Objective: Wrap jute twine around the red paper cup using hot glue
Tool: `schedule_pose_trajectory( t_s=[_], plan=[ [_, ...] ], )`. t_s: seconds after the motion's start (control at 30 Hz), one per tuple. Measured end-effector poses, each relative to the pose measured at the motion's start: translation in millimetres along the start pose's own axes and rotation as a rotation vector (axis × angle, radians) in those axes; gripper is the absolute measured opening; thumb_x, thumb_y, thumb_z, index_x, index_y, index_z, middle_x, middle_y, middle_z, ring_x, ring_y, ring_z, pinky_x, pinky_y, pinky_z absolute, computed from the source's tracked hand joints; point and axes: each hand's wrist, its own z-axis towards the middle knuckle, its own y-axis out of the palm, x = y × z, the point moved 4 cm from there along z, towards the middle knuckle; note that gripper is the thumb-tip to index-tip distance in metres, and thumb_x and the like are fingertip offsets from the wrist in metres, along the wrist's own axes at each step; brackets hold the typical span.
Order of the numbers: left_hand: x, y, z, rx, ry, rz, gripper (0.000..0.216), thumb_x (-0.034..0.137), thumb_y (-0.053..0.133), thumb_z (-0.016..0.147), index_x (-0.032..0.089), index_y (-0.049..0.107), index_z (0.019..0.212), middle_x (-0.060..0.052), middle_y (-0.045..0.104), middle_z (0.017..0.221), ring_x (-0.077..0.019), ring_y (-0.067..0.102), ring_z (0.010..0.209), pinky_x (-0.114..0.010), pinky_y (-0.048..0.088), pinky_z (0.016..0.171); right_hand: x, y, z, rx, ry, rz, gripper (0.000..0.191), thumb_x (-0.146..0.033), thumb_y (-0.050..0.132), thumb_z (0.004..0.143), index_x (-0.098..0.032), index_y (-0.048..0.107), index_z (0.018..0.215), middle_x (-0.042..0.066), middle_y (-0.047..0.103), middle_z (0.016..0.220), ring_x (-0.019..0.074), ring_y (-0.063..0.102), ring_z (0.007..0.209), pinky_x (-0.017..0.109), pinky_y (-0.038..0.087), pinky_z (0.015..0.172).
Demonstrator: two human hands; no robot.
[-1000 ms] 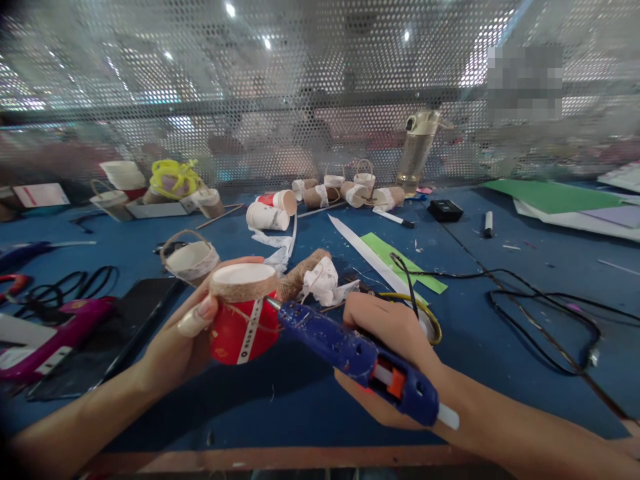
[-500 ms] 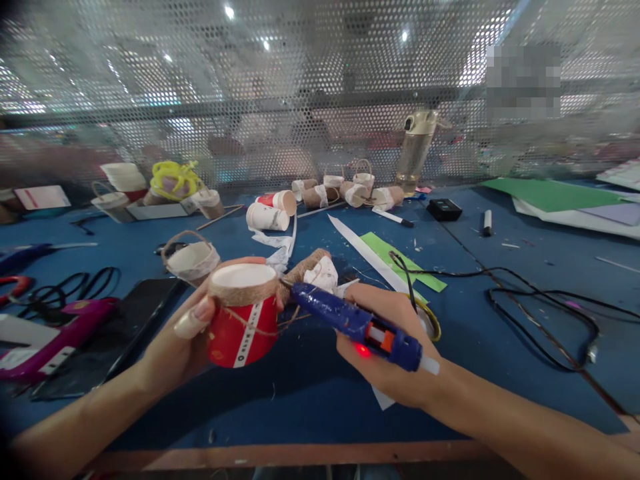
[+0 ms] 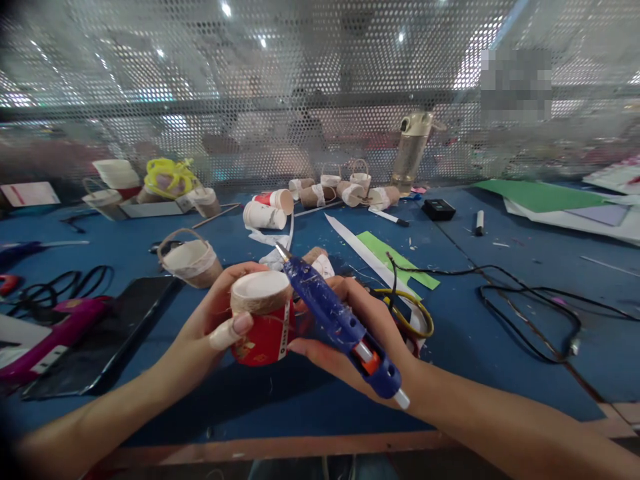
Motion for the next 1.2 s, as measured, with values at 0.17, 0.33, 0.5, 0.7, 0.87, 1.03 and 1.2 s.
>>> schedule_pose_trajectory(
  t_s=[0.17,0.33,0.5,0.7,0.87,1.03,1.2],
  plan=[
    [3.6,-0.2,0.4,0.026,0.008,0.075,0.041,0.040,0.082,0.092,0.035,0.064,0.128,-0.002,0.072,0.121,-0.0238,0.066,0.111,-0.030,0.053,0.092,-2.8,-0.2,-0.1,0.034,-0.054,0.033,0.032,-0.024,0.094,0.079,-0.031,0.070,0.099,-0.003,0.077,0.087,0.0171,0.072,0.070,0.031,0.062,0.066],
    [3.6,-1.0,0.4,0.030,0.011,0.079,0.041,0.040,0.081,0.092,0.034,0.063,0.129,-0.003,0.073,0.121,-0.0245,0.067,0.112,-0.032,0.053,0.095,0.2,1.1,-1.8,0.100,-0.101,0.132,0.022,-0.026,0.088,0.086,-0.031,0.071,0.099,-0.002,0.076,0.088,0.0172,0.071,0.073,0.032,0.062,0.070],
    [0.5,-4.3,-0.8,0.029,-0.014,0.084,0.042,0.040,0.079,0.093,0.034,0.062,0.130,-0.004,0.072,0.123,-0.0260,0.067,0.112,-0.034,0.054,0.094,-1.5,-4.1,0.2,0.070,-0.045,0.150,0.022,-0.019,0.084,0.090,-0.033,0.072,0.102,-0.005,0.076,0.094,0.0131,0.070,0.075,0.028,0.061,0.075],
    [0.7,-3.9,-1.7,0.028,-0.029,0.056,0.043,0.040,0.081,0.093,0.034,0.062,0.130,-0.004,0.073,0.124,-0.0257,0.067,0.111,-0.035,0.053,0.094,3.3,-3.8,1.1,0.075,0.048,0.241,0.018,-0.021,0.087,0.089,-0.029,0.071,0.092,-0.005,0.075,0.088,0.0099,0.065,0.065,0.023,0.055,0.060],
    [1.6,0.9,-2.3,0.019,-0.051,0.000,0.040,0.040,0.081,0.092,0.034,0.064,0.127,-0.003,0.073,0.122,-0.0248,0.067,0.109,-0.033,0.054,0.092,3.9,-1.1,5.8,0.046,0.131,0.369,0.019,-0.022,0.087,0.088,-0.027,0.069,0.089,-0.005,0.074,0.086,0.0092,0.066,0.060,0.023,0.060,0.060],
    [3.2,7.0,-2.0,0.044,-0.114,-0.051,0.042,0.040,0.083,0.090,0.034,0.064,0.126,-0.003,0.074,0.116,-0.0251,0.069,0.103,-0.034,0.056,0.087,2.2,-0.4,16.1,-0.048,0.261,0.416,0.032,-0.030,0.089,0.085,-0.024,0.058,0.078,-0.007,0.068,0.082,0.0081,0.064,0.057,0.024,0.061,0.061],
    [2.2,8.2,-0.5,-0.001,-0.109,-0.074,0.034,0.040,0.082,0.091,0.033,0.067,0.121,-0.002,0.074,0.117,-0.0225,0.069,0.103,-0.029,0.055,0.085,9.8,0.7,16.8,-0.066,0.338,0.411,0.031,-0.036,0.088,0.083,-0.024,0.060,0.078,-0.005,0.067,0.084,0.0093,0.065,0.058,0.027,0.062,0.065]
  ],
)
